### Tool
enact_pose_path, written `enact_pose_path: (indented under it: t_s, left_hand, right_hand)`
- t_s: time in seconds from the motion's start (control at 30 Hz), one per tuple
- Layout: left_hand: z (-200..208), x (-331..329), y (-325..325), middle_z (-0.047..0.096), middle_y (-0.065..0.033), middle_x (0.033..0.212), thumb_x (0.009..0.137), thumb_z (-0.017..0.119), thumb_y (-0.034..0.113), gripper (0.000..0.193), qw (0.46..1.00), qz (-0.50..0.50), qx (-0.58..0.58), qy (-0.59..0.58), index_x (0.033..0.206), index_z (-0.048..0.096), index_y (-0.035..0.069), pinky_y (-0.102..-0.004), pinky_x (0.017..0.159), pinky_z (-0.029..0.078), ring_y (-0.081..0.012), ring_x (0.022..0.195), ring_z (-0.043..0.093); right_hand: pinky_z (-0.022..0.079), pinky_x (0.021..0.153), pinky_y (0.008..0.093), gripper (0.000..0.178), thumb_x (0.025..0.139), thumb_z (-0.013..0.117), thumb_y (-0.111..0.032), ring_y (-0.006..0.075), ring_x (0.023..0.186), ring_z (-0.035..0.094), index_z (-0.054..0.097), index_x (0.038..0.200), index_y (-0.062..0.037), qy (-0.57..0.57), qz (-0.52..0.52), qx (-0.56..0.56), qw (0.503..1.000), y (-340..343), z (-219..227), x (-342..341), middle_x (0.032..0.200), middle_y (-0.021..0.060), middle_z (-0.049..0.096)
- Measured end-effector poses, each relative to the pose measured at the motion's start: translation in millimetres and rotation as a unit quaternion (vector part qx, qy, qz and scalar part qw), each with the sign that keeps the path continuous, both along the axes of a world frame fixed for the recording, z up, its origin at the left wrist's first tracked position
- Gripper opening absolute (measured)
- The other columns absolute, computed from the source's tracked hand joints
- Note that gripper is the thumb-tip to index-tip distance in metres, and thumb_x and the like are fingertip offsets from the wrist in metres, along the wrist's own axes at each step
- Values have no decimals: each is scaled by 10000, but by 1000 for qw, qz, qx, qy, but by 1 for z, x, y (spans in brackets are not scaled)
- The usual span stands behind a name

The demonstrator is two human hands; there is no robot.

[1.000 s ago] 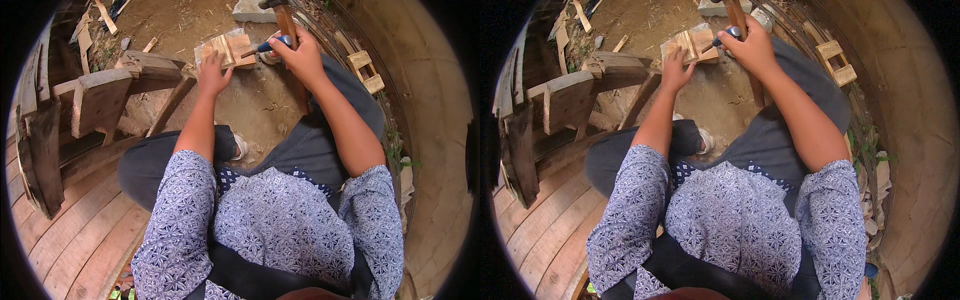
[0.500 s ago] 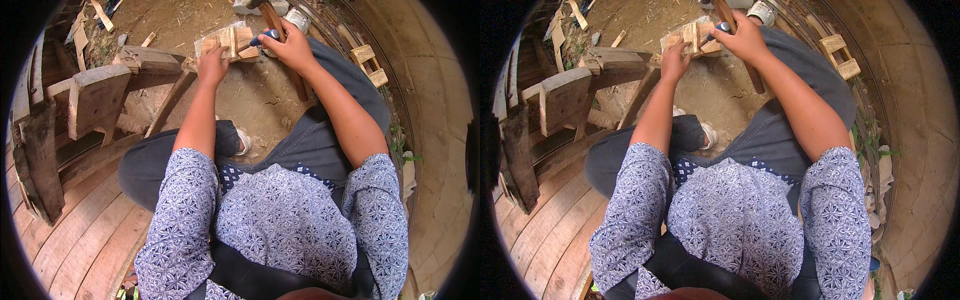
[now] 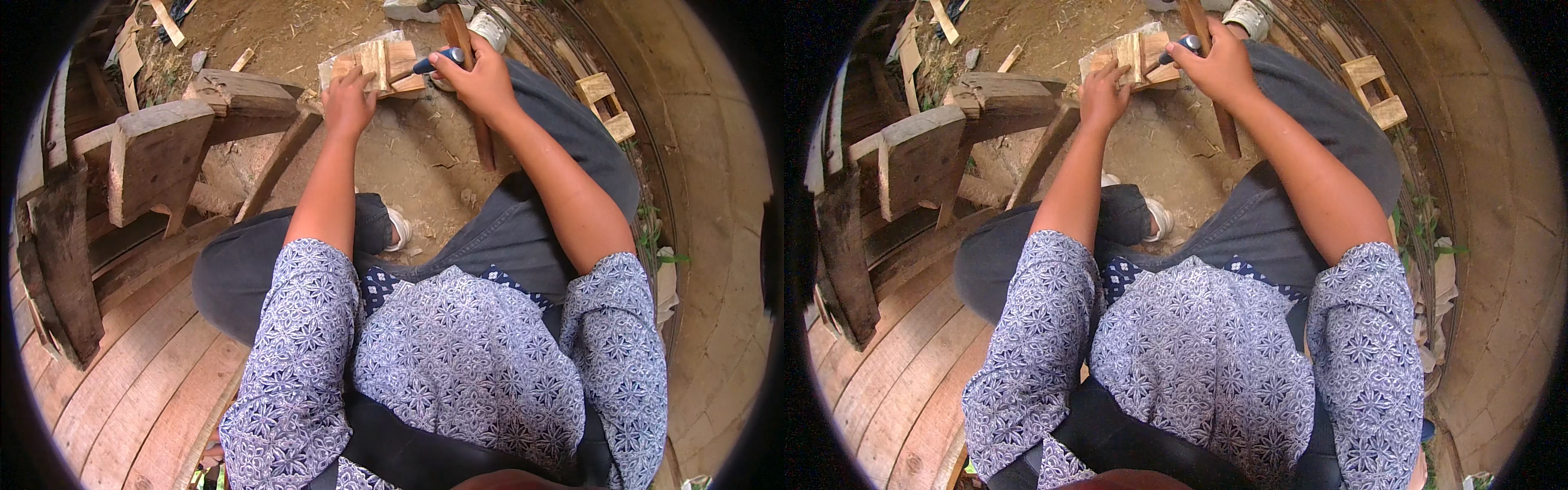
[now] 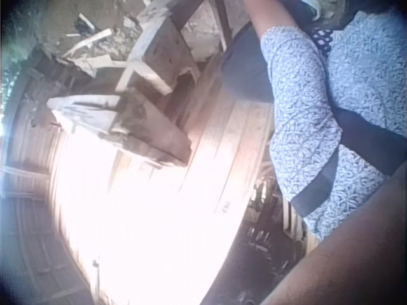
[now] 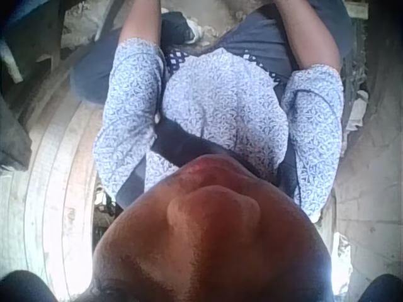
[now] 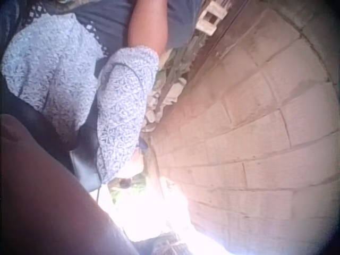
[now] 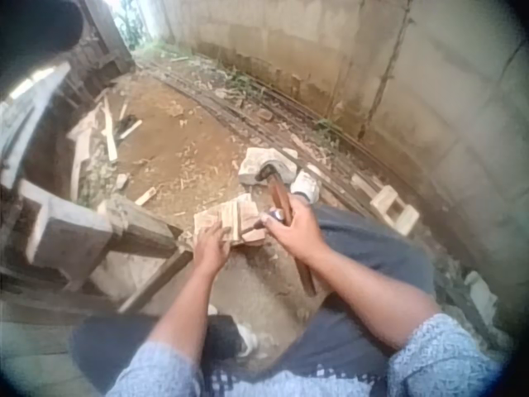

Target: The person sits on the ground and assembles a small wooden frame by hand. They use a hammer and a chisel to fit and secure the wooden pieces together, then inspect the assembled frame.

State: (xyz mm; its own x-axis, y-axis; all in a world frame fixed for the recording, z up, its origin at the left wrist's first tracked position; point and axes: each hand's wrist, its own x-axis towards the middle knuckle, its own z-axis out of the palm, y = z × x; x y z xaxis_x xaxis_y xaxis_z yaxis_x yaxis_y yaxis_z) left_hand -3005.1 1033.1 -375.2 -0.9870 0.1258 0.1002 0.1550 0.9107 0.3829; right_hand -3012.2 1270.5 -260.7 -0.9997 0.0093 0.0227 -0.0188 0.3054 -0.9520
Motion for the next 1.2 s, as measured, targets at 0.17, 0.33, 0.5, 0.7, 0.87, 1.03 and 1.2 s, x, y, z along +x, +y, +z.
enact_pose_path:
  t_s: [0.17, 0.33, 0.5, 0.7, 0.87, 1.03, 1.2]
  left_hand:
    - [0, 1, -1, 596, -20, 1378, 831, 750, 248, 386, 1000, -2, 0, 10, 1213, 701, 219, -435, 1018, 397, -255, 1211, 550]
    - [0, 1, -1, 600, -20, 1373, 827, 752, 239, 391, 1000, -5, -5, 10, 1214, 702, 212, -430, 1013, 404, -257, 1205, 553]
    - [1, 2, 0, 602, -22, 1370, 823, 754, 231, 389, 1000, -6, 3, 11, 1207, 704, 205, -430, 1009, 410, -260, 1204, 553]
    - [-1, 3, -1, 609, -30, 1368, 827, 743, 248, 385, 1000, -7, 8, 24, 1208, 705, 202, -443, 1010, 434, -285, 1216, 565]
    - [1, 3, 2, 617, -42, 1355, 810, 750, 231, 382, 1000, -3, 13, 12, 1188, 713, 194, -449, 1010, 440, -293, 1218, 563]
    - [2, 1, 1, 620, -101, 1338, 793, 757, 189, 375, 999, -18, 14, 24, 1163, 718, 149, -446, 1006, 460, -332, 1187, 580]
    - [-7, -3, 0, 615, -217, 1298, 786, 764, 124, 358, 997, -30, 62, 35, 1133, 709, 52, -424, 1015, 475, -384, 1169, 595]
  right_hand:
    - [525, 691, 345, 390, 832, 774, -306, 192, 757, 679, 631, 1058, -21, 11, -13, 21, 1000, -2, -5, 3, 816, 92, 691]
    - [528, 672, 340, 343, 837, 769, -289, 188, 720, 686, 622, 1012, -33, 30, -22, 26, 999, -3, -4, 3, 776, 85, 695]
    - [534, 646, 327, 295, 855, 757, -248, 170, 683, 696, 615, 1004, -36, 19, -24, -1, 1000, -4, -1, 5, 750, 66, 701]
    - [487, 542, 258, 294, 900, 738, -246, 120, 724, 704, 591, 1052, -42, 3, -13, -22, 1000, -5, 1, 7, 795, 28, 676]
    - [521, 590, 285, 349, 894, 746, -244, 137, 730, 706, 581, 1097, -12, 81, -33, 96, 992, -6, -16, 2, 847, 56, 663]
    - [521, 689, 376, 459, 832, 770, -299, 225, 751, 666, 581, 1123, 1, 116, -96, 163, 975, -21, -15, 6, 885, 124, 660]
    - [519, 676, 358, 433, 840, 756, -323, 213, 728, 644, 580, 1080, -9, 128, -102, 160, 973, -21, -16, -3, 843, 113, 661]
